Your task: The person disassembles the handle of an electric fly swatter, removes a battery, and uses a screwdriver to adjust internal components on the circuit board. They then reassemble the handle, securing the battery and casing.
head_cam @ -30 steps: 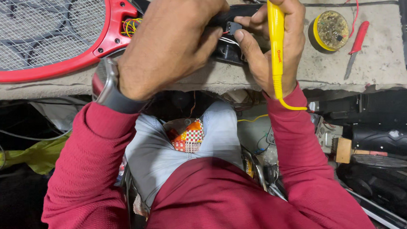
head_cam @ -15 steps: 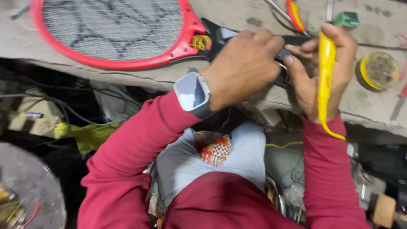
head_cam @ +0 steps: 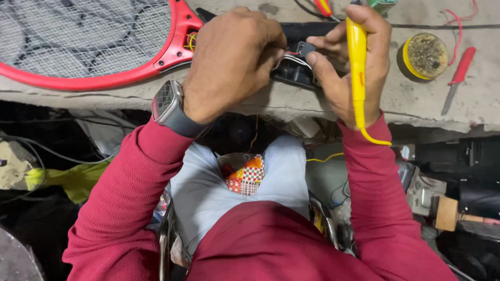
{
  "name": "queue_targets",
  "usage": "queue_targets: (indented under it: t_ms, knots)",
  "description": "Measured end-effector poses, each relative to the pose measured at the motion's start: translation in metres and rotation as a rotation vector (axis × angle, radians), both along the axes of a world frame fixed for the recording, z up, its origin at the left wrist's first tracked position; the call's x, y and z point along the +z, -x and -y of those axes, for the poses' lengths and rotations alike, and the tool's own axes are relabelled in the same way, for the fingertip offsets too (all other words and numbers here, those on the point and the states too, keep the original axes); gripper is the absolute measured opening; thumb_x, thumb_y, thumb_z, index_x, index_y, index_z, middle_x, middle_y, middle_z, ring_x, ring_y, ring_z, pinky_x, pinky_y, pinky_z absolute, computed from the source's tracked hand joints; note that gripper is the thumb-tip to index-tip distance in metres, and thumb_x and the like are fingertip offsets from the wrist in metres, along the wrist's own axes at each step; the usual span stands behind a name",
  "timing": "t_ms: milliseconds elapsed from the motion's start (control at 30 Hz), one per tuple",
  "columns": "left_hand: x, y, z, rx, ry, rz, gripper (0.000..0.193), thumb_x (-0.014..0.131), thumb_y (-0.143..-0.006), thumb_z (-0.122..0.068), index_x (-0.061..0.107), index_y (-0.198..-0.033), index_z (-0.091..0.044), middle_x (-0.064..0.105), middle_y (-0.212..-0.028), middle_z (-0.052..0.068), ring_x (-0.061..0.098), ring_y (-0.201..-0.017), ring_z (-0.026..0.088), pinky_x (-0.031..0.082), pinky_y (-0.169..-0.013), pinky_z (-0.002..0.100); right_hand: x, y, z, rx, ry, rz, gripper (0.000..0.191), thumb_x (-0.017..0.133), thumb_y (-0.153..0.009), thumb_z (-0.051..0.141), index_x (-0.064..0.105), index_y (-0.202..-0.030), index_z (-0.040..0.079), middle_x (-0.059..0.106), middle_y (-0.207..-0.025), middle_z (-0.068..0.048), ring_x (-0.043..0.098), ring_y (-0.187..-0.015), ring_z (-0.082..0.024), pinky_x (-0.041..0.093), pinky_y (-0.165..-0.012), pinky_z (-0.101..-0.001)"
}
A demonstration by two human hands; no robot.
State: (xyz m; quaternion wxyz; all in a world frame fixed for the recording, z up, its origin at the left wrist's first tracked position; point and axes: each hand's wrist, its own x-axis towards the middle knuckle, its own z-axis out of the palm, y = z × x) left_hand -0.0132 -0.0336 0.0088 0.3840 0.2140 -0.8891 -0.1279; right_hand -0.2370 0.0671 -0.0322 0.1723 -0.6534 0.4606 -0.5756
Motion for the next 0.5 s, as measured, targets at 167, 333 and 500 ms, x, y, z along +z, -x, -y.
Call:
queue_targets:
  t_ms: [167, 333, 500]
  knots:
    - [0.005, 0.015, -0.009, 0.114, 0.01, -0.013, 0.008, 0.079, -0.084, -0.014, 0.074, -0.087, -0.008, 0.069, -0.086, 0.01, 0.064, -0.087, 0.035, 0.049, -0.071, 0.047, 0.007, -0.002, 0.0, 0.045, 0.02, -0.021, 0.065, 0.075, -0.108, -0.018, 0.035, -0.151, 0.008, 0.053, -0.123, -0.007, 0.066, -0.111, -0.016, 0.062, -0.108, -0.0344]
    - [0.004, 0.021, -0.012, 0.097, -0.015, -0.061, 0.011, 0.082, -0.085, -0.015, 0.076, -0.092, -0.009, 0.07, -0.087, 0.012, 0.065, -0.088, 0.036, 0.05, -0.075, 0.048, 0.008, -0.001, -0.001, 0.053, 0.039, -0.067, 0.064, 0.076, -0.107, -0.018, 0.036, -0.151, 0.008, 0.054, -0.122, -0.008, 0.065, -0.111, -0.016, 0.063, -0.109, -0.0344]
    - [-0.001, 0.023, -0.007, 0.07, -0.073, -0.034, 0.018, 0.085, -0.082, -0.019, 0.079, -0.095, -0.008, 0.071, -0.083, 0.013, 0.066, -0.086, 0.037, 0.051, -0.074, 0.049, 0.005, 0.0, -0.002, 0.056, 0.034, -0.071, 0.064, 0.075, -0.107, -0.019, 0.036, -0.151, 0.008, 0.053, -0.123, -0.008, 0.065, -0.111, -0.016, 0.063, -0.111, -0.0339]
